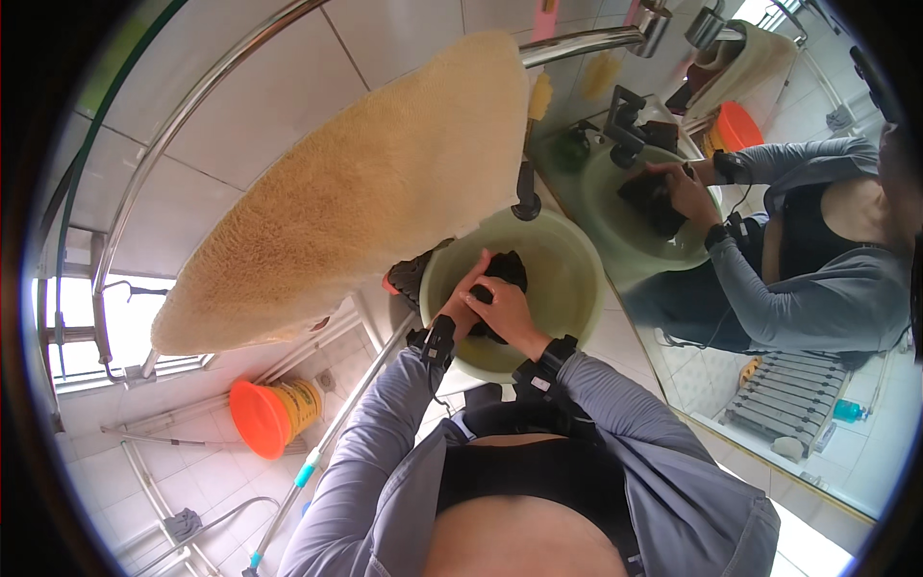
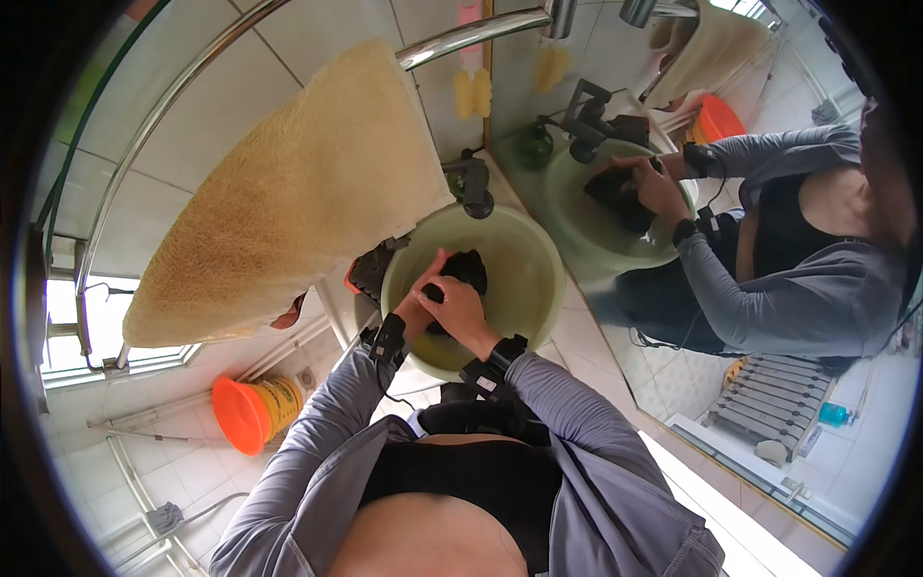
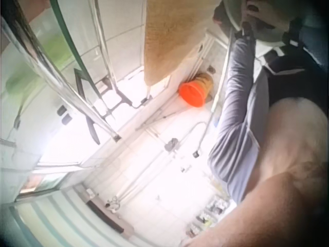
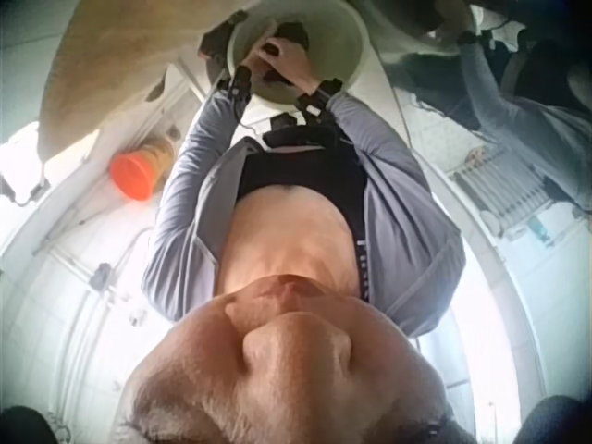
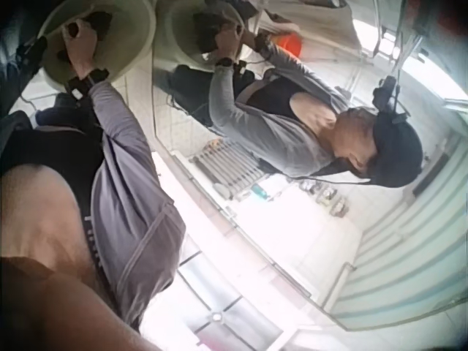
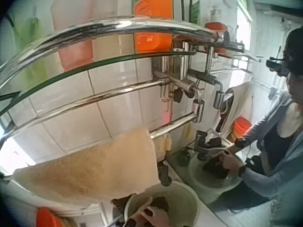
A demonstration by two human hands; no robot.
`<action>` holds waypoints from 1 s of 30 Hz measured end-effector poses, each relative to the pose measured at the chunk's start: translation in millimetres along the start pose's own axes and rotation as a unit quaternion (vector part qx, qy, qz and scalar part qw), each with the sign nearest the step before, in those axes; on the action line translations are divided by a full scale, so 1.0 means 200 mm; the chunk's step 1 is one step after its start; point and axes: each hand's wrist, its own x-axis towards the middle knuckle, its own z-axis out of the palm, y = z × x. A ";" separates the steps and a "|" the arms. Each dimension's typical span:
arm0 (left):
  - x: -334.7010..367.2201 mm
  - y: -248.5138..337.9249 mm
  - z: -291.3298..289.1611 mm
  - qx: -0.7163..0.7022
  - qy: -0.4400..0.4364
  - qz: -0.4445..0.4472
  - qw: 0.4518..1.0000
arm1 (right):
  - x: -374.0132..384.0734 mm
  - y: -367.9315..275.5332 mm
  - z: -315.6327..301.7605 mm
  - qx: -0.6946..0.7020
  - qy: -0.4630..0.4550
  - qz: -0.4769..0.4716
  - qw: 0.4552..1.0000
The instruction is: Hand-washing a black garment in a washbasin.
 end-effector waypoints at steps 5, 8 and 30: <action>-0.03 -0.04 -0.03 -0.069 -0.056 -0.019 0.996 | 0.04 0.03 0.00 -0.059 0.042 -0.005 0.997; -0.04 0.06 0.05 0.303 -0.026 0.025 0.952 | 0.09 0.18 -0.02 -0.122 0.063 -0.003 0.991; 0.18 -0.37 -0.12 0.364 -0.045 -0.207 0.907 | 0.25 0.78 0.04 -0.302 -0.069 0.071 0.948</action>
